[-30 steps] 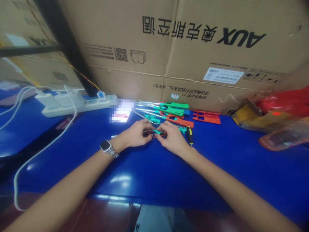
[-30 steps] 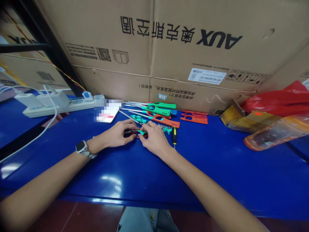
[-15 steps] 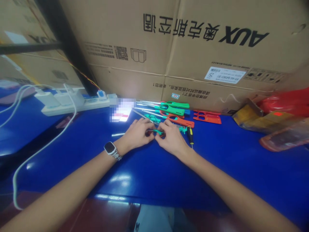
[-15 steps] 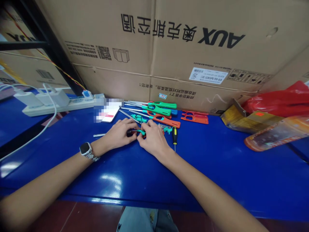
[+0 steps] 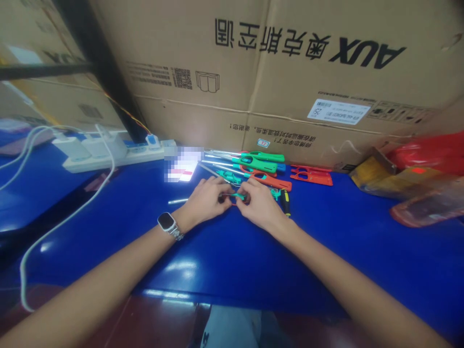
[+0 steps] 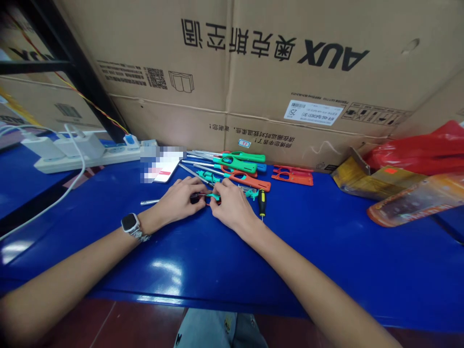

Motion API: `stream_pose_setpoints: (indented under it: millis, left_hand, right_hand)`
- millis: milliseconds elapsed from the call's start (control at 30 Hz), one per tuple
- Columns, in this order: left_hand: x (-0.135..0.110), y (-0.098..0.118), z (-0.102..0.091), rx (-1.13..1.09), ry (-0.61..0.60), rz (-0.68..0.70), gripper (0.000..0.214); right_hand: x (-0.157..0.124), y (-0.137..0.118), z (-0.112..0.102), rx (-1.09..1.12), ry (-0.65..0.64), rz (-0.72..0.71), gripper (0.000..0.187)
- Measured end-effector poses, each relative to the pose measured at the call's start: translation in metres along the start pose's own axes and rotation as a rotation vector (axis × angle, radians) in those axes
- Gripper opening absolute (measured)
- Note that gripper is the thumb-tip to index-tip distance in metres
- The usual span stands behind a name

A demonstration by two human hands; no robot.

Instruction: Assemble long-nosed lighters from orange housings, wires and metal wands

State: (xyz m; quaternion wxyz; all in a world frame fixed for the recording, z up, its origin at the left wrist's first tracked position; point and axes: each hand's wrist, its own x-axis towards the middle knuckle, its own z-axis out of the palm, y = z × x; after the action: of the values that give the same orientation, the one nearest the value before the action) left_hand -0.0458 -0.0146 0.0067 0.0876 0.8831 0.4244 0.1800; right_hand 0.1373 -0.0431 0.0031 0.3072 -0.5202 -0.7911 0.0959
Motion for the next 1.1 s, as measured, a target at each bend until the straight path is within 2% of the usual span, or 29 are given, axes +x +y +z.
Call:
stream_pose_setpoints:
  millis: [133, 300, 467, 667, 933, 1100]
  left_hand:
    - [0.001, -0.004, 0.001, -0.046, 0.005, 0.013, 0.013]
    - [0.003, -0.01, 0.001, -0.198, 0.023, 0.094, 0.02]
    - [0.003, -0.01, 0.002, -0.237, 0.039, 0.101, 0.019]
    - [0.003, -0.01, 0.004, -0.261, 0.043, 0.059, 0.017]
    - [0.002, -0.01, 0.005, -0.234, 0.063, 0.112, 0.012]
    - [0.001, -0.007, 0.005, -0.217, 0.06, 0.096, 0.014]
  right_hand:
    - [0.0, 0.001, 0.0, 0.038, 0.028, 0.001, 0.006]
    - [0.003, 0.001, -0.007, 0.178, 0.108, 0.046, 0.007]
    - [0.006, -0.001, -0.01, 0.3, 0.071, 0.103, 0.004]
    - [0.0, -0.004, -0.002, 0.054, -0.002, -0.025, 0.007]
    - [0.003, -0.014, -0.008, -0.32, -0.129, -0.033, 0.015]
    - [0.003, -0.022, -0.013, -0.392, -0.194, 0.013, 0.022]
